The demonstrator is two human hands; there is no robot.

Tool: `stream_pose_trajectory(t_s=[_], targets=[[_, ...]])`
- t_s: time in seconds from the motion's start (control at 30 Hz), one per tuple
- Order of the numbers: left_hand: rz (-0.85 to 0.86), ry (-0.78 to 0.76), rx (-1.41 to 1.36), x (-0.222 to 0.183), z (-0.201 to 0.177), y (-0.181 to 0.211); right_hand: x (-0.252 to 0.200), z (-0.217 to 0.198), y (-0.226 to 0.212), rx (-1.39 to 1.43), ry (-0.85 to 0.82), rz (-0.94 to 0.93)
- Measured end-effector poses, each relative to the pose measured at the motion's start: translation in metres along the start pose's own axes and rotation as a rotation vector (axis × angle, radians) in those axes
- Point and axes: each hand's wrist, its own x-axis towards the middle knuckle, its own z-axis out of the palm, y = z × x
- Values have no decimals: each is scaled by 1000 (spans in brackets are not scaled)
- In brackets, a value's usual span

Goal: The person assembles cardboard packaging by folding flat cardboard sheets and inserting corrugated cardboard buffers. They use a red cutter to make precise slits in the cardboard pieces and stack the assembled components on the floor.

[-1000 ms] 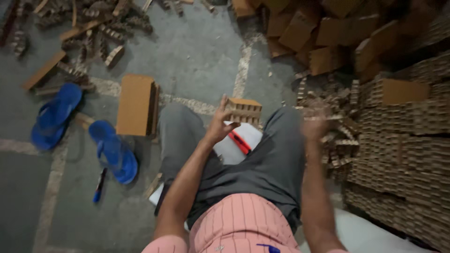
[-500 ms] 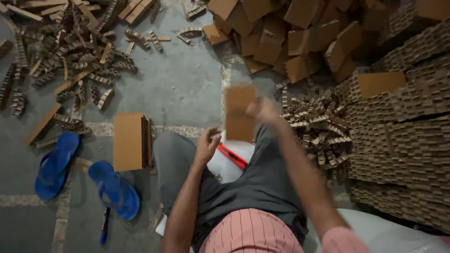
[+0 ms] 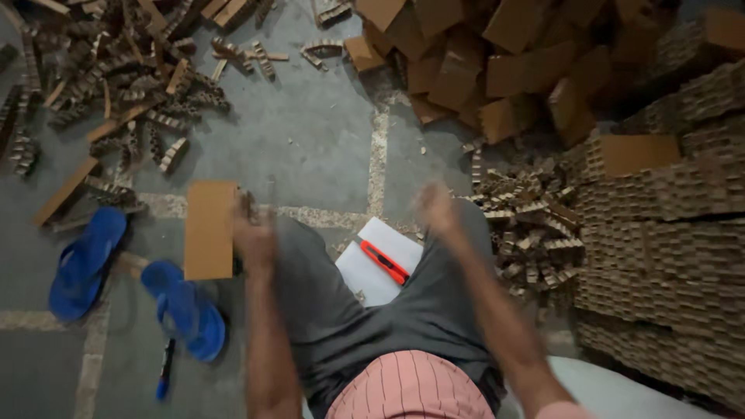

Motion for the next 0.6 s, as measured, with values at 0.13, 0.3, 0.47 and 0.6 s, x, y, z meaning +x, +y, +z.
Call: stream_pose_trajectory(t_s=[0.13, 0.3, 0.47, 0.6], targets=[[-273, 1, 690, 29, -35, -50, -92, 81, -36, -703, -494, 256], [-432, -248, 670, 24, -34, -108, -104, 110, -20, -822, -484, 221], [-340, -205, 494, 23, -38, -100, -107, 120, 19, -712, -458, 261], [92, -10, 499, 42, -20, -41, -96, 113, 20, -525, -427, 292]])
